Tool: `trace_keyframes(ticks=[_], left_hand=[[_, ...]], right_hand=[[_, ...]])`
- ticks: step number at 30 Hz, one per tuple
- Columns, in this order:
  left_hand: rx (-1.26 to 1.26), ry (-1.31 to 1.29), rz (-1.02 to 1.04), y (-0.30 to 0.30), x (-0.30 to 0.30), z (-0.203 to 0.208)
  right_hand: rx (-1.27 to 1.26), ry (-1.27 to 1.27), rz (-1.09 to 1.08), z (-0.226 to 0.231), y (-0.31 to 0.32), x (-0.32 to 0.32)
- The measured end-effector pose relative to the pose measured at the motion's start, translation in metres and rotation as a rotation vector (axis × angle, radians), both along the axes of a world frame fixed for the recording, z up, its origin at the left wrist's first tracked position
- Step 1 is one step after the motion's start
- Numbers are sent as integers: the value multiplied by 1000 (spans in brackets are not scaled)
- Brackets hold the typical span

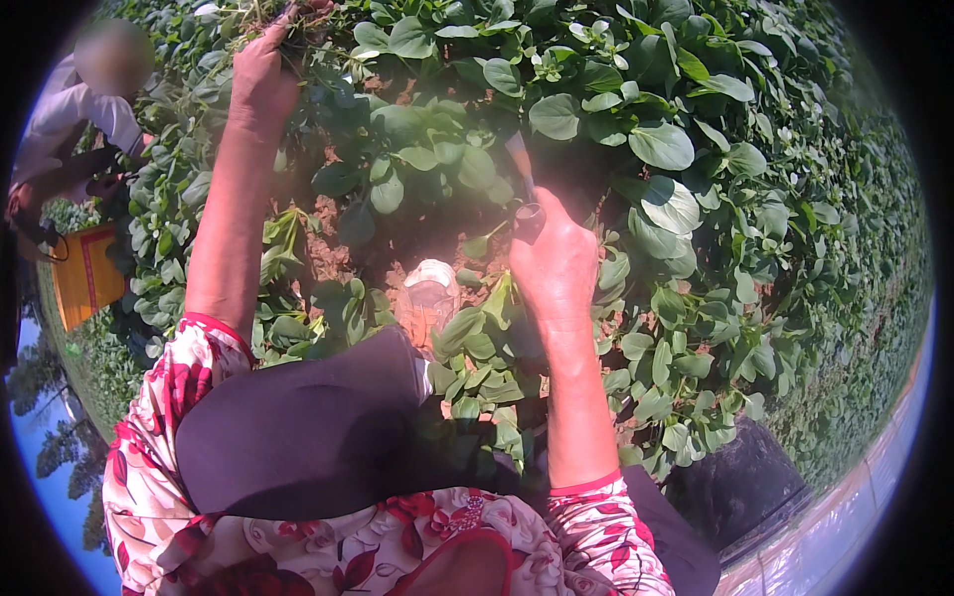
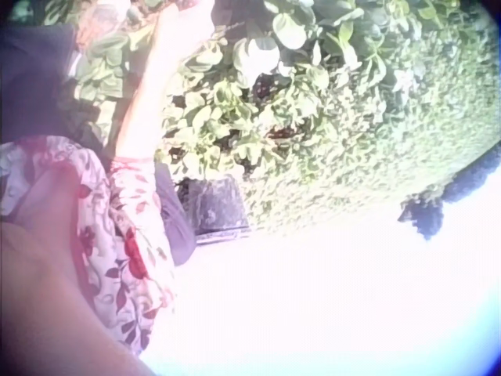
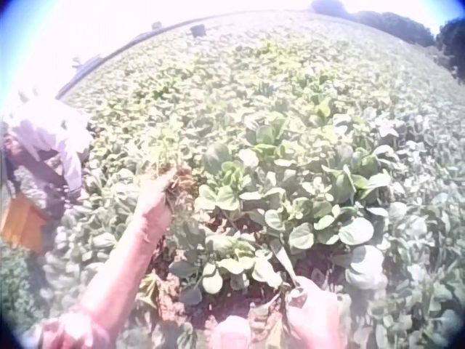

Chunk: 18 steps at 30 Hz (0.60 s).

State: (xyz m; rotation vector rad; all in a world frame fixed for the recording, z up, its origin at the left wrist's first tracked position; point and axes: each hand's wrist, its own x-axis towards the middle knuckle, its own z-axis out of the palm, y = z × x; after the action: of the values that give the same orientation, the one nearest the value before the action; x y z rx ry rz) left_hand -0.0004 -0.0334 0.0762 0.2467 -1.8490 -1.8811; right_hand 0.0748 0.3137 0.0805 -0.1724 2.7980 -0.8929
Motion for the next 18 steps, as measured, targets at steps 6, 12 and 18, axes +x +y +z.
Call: trace_keyframes(ticks=[6,12,18], left_hand=[[231,72,73,30,1,44],[145,-521,58,7,-1,14],[-540,-984,15,-11,6,-85]], right_hand=[[-81,11,59,10,-17,7],[-136,69,246,30,-57,-27],[65,-54,563,42,-81,-41]])
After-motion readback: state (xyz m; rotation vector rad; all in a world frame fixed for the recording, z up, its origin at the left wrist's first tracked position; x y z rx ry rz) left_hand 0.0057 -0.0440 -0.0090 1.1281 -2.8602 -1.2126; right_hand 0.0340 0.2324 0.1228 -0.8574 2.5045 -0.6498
